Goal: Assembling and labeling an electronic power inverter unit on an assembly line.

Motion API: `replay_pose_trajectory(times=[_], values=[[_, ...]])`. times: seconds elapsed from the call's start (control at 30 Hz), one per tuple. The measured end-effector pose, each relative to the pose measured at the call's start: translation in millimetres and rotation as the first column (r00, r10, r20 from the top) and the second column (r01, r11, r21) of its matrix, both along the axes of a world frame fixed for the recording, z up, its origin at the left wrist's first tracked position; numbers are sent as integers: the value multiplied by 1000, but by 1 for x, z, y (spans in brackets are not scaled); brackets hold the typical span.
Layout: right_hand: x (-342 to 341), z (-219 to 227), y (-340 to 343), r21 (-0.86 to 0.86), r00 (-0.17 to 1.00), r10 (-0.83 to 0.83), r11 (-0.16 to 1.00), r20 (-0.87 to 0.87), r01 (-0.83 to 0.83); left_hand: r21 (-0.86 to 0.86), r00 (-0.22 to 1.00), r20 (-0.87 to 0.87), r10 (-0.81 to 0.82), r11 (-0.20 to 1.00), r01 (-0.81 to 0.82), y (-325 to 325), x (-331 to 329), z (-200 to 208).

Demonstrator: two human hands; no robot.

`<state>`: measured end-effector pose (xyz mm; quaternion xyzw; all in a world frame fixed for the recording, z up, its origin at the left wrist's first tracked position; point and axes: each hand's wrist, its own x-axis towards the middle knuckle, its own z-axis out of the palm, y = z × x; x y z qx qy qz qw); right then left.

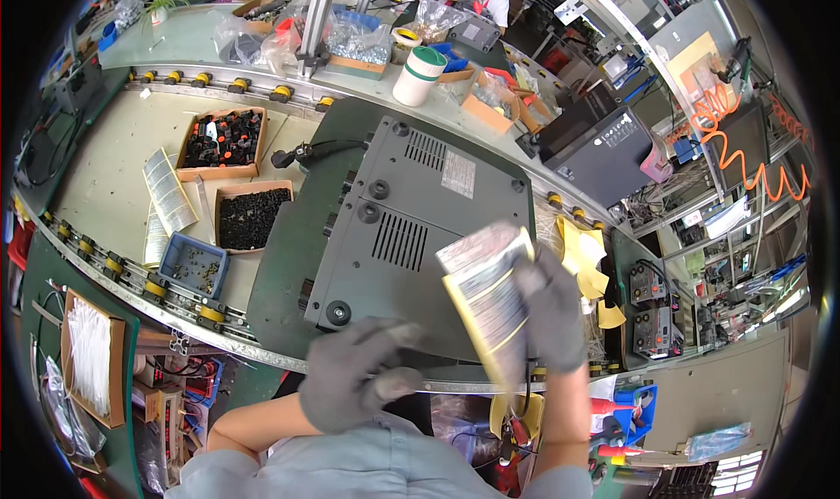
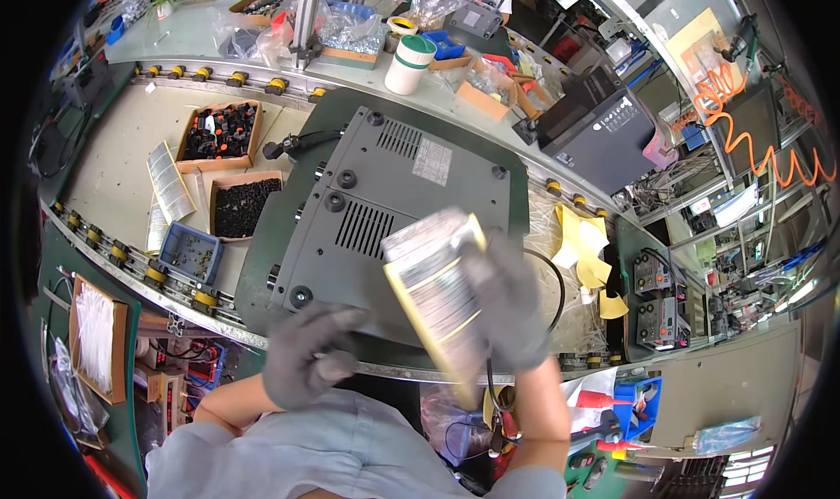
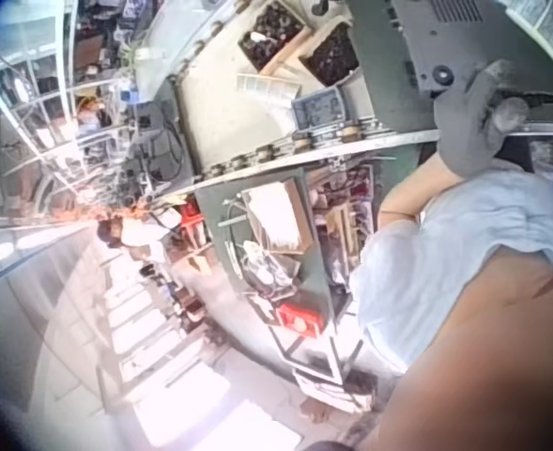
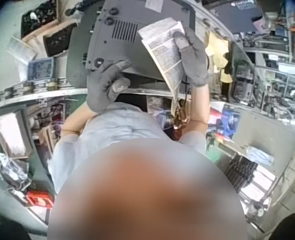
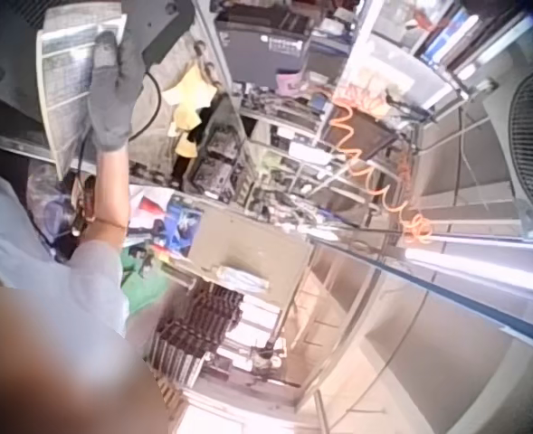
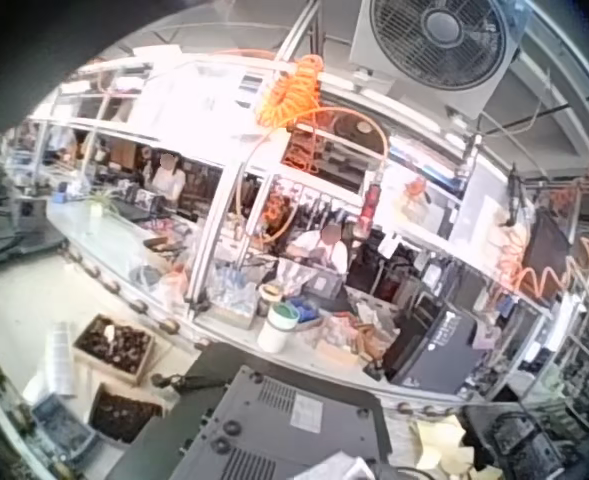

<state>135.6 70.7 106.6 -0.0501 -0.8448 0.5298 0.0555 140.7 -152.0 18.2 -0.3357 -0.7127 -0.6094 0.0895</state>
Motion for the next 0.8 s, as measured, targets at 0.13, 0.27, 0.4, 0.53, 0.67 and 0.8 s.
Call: replay_pose_trajectory(times=[0.13, 0.27, 0.4, 0.53, 0.67, 0.8], values=[[-52, -1, 19, -8, 940, 172, 984, 295, -178, -63, 953, -90, 288, 954, -295, -21, -26, 0], [-81, -30, 16, 296, 839, 414, 801, 352, -520, -152, 922, -106, 371, 911, -384, -17, -42, -1], [-88, -41, 30, 196, 808, 421, 825, 412, -530, -225, 937, -69, 343, 909, -350, -15, -45, 2], [-90, -44, 44, 216, 785, 463, 787, 411, -578, -318, 948, -144, 285, 894, -317, -10, -45, 9], [-88, -44, 50, 271, 791, 451, 768, 414, -580, -387, 934, -259, 247, 859, -335, -3, -47, 14], [-88, -39, 52, 182, 774, 420, 813, 473, -553, -442, 928, -294, 230, 828, -346, -1, -45, 17]])
